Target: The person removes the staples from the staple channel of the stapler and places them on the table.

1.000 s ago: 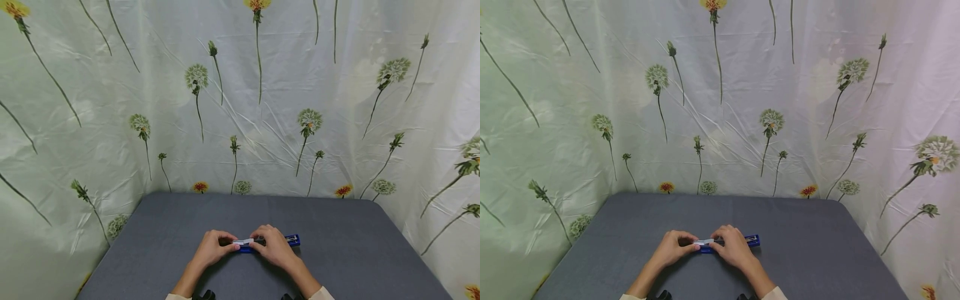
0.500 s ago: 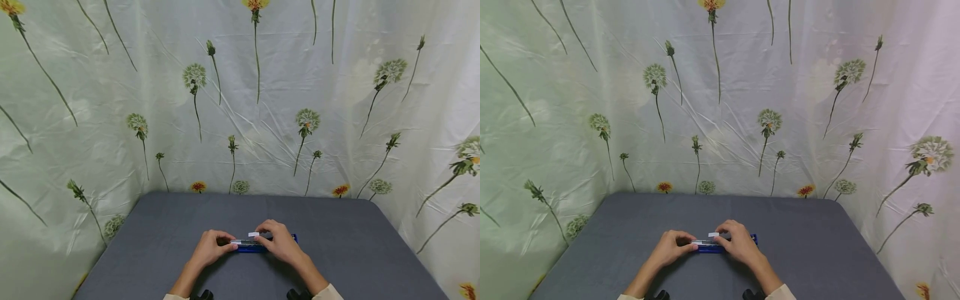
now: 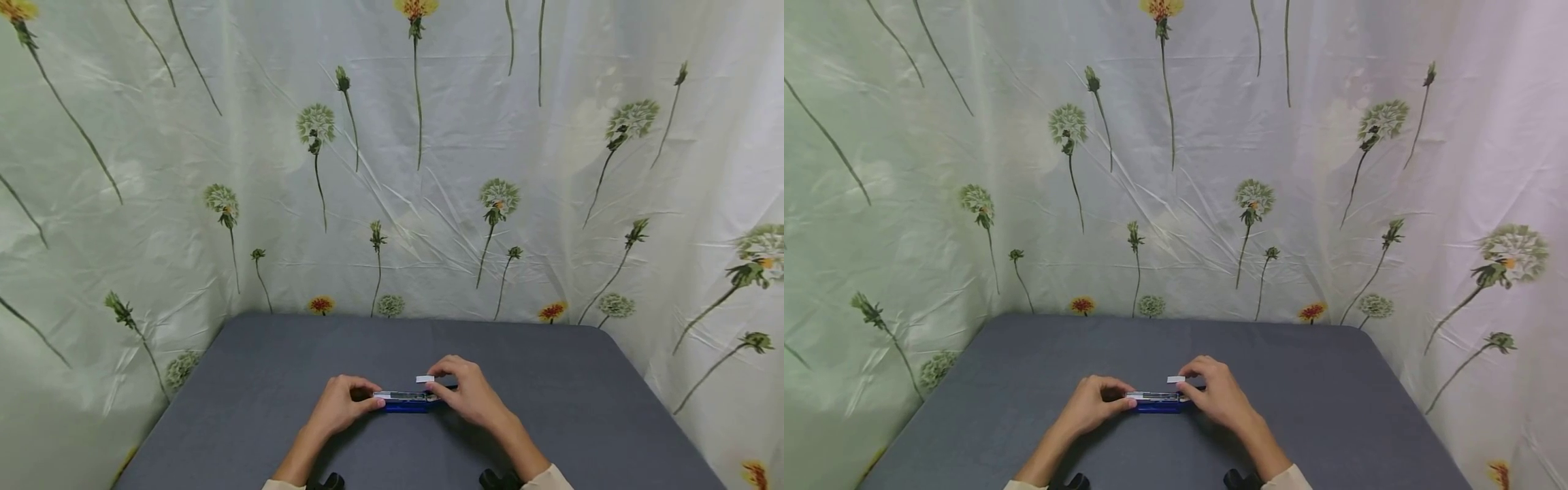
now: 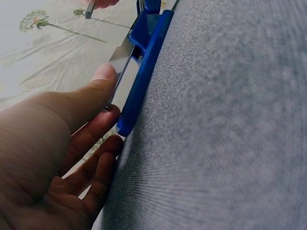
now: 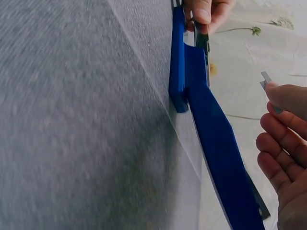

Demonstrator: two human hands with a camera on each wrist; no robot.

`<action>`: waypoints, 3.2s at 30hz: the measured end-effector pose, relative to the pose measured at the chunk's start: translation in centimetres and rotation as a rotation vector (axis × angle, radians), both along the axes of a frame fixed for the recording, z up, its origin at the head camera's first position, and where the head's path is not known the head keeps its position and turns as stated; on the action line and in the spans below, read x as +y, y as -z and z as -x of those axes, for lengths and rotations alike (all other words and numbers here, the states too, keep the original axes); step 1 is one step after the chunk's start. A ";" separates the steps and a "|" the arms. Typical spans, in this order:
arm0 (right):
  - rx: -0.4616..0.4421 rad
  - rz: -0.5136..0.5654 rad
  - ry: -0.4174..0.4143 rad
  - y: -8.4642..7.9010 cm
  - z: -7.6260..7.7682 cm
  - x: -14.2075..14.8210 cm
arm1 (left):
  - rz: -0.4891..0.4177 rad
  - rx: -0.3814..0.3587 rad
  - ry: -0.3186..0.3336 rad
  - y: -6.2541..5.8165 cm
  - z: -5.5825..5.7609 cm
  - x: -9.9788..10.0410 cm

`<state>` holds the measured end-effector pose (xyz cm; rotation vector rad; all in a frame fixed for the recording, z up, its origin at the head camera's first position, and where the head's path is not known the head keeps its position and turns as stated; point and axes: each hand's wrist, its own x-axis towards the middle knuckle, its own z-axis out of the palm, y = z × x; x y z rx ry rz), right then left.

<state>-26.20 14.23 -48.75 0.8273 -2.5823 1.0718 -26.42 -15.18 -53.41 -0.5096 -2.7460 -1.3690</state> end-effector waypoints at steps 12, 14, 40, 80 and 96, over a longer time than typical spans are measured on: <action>0.062 0.020 0.000 -0.1 -0.1 2.8 | 0.000 -0.006 0.008 0.0 0.0 -0.1; 0.081 0.019 0.007 -0.1 -0.1 3.3 | -0.001 -0.008 0.011 0.1 0.0 -0.2; 0.110 0.040 0.243 0.5 -0.9 11.8 | -0.004 -0.020 0.005 -0.1 0.0 -0.1; -0.034 -0.092 0.180 4.6 -1.2 14.7 | -0.006 -0.017 0.000 0.2 0.0 0.1; -0.034 -0.161 0.193 4.6 -1.3 15.4 | -0.002 -0.016 -0.002 0.2 0.0 0.0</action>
